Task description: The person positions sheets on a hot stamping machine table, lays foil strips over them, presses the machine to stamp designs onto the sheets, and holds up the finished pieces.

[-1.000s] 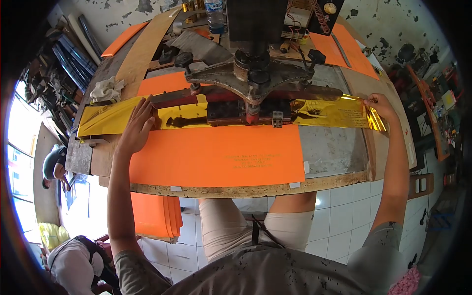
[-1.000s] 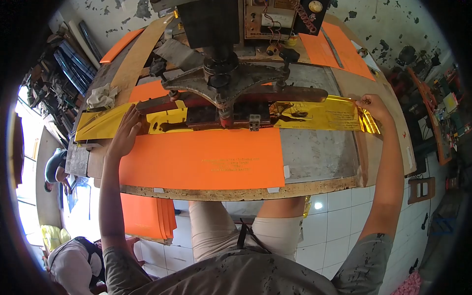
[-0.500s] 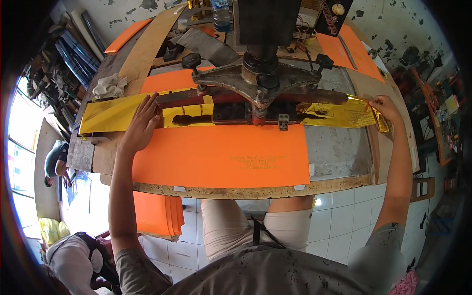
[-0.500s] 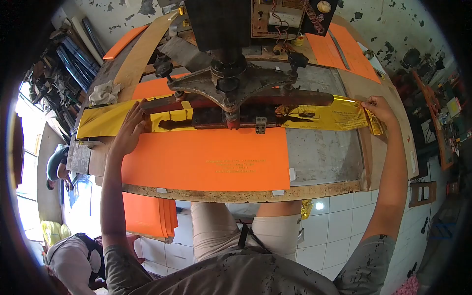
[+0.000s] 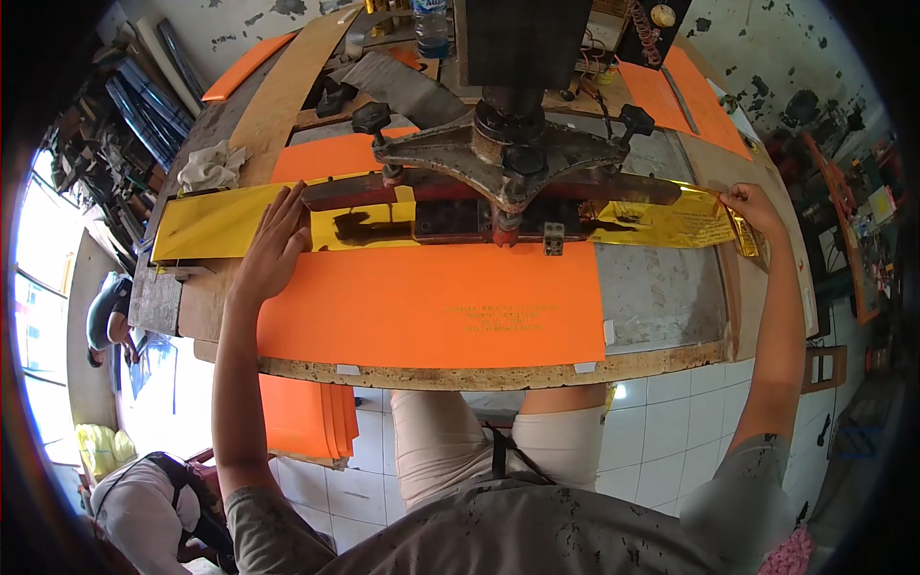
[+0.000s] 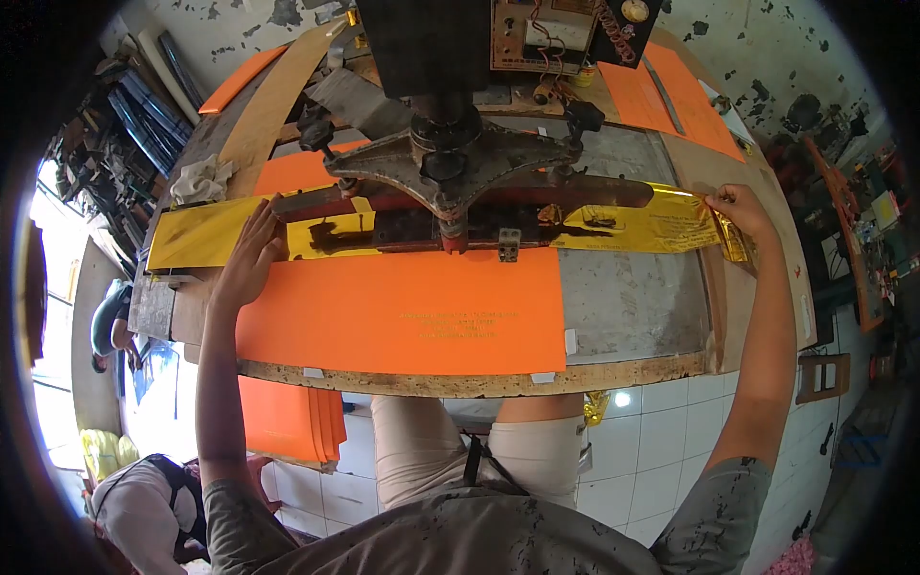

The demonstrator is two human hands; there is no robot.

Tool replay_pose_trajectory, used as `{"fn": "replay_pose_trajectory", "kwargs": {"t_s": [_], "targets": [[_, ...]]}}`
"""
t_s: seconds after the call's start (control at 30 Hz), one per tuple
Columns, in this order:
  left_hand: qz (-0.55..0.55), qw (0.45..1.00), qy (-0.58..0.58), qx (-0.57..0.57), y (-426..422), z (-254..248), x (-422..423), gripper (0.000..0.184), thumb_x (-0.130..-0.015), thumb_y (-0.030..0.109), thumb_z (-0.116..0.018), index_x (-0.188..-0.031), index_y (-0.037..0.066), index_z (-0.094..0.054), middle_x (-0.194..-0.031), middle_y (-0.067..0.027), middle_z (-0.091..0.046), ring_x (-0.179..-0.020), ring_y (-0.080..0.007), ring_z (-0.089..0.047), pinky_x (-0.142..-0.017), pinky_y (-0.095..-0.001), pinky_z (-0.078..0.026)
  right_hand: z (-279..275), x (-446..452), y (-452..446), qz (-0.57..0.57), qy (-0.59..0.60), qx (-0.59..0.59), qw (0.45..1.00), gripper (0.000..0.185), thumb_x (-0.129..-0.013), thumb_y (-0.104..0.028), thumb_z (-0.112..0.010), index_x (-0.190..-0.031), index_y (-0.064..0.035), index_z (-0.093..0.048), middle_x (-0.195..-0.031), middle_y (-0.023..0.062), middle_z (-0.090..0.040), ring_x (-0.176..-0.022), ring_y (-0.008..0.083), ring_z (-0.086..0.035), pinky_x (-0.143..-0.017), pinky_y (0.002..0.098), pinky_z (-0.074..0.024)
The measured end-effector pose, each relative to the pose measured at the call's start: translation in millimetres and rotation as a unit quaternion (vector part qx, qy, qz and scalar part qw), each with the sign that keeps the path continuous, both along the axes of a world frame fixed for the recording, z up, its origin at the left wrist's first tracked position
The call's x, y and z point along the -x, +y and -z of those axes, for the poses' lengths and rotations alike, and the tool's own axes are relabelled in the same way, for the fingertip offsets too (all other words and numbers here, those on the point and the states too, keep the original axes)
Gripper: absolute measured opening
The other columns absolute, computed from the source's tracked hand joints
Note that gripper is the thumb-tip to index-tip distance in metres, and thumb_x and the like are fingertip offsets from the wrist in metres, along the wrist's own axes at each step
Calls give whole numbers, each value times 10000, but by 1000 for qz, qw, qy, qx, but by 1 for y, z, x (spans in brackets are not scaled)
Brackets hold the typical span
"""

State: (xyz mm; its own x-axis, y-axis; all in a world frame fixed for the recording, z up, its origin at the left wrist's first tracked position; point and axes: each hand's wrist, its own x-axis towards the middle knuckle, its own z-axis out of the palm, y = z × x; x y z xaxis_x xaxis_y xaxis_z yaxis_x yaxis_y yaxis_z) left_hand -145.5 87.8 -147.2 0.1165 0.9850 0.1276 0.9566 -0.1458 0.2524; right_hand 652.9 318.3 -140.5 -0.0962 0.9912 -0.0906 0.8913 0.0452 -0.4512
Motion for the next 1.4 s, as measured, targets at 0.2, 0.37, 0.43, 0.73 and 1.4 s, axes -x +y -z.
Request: {"fn": "replay_pose_trajectory", "kwargs": {"t_s": [0.2, 0.37, 0.43, 0.73, 1.4], "targets": [[1, 1000, 2, -8, 3, 7, 7, 623, -1016, 256, -411, -1582, 7, -340, -1696, -128, -261, -1570, -368, -192, -1272, -473, -178, -2, 3, -1, 8, 2, 1, 1000, 254, -968, -261, -736, -898, -23, -681, -770, -3, -615, -707, 94, -527, -664, 291, -442], [2, 1000, -2, -4, 1, 3, 3, 627, -1016, 263, -409, -1587, 17, -337, -1694, -126, -265, -1570, -368, -191, -1273, -475, -175, -2, 3, 0, 6, -10, 1, 1000, 263, -974, -276, -729, -908, -25, -681, -776, 4, -619, -710, 101, -534, -678, 300, -447], [2, 1000, -3, -2, 0, 2, 3, 629, -1015, 264, -409, -1590, 20, -334, -1695, -126, -265, -1570, -367, -190, -1274, -475, -174, -3, 4, -1, 10, 1, 7, 1000, 267, -979, -281, -722, -912, -27, -678, -783, 7, -624, -715, 101, -538, -685, 301, -449], [1, 1000, -8, -2, 0, 2, 2, 638, -1007, 259, -414, -1593, 21, -329, -1693, -132, -267, -1570, -368, -190, -1274, -472, -176, 1, -2, 1, 0, 11, 2, 1000, 272, -968, -281, -734, -900, -23, -681, -786, 11, -641, -709, 100, -549, -681, 295, -455], [-44, 972, -175, -154, -95, -13, -3, 626, -1050, 386, -358, -1543, 7, -430, -1622, -167, -405, -1542, -347, -300, -1259, -471, -208, -1, 96, -140, 48, -86, -380, 920, 384, -961, -226, -687, -1309, -84, -611, -1334, 137, -608, -1269, 359, -539, -1122, 497, -348]]}}
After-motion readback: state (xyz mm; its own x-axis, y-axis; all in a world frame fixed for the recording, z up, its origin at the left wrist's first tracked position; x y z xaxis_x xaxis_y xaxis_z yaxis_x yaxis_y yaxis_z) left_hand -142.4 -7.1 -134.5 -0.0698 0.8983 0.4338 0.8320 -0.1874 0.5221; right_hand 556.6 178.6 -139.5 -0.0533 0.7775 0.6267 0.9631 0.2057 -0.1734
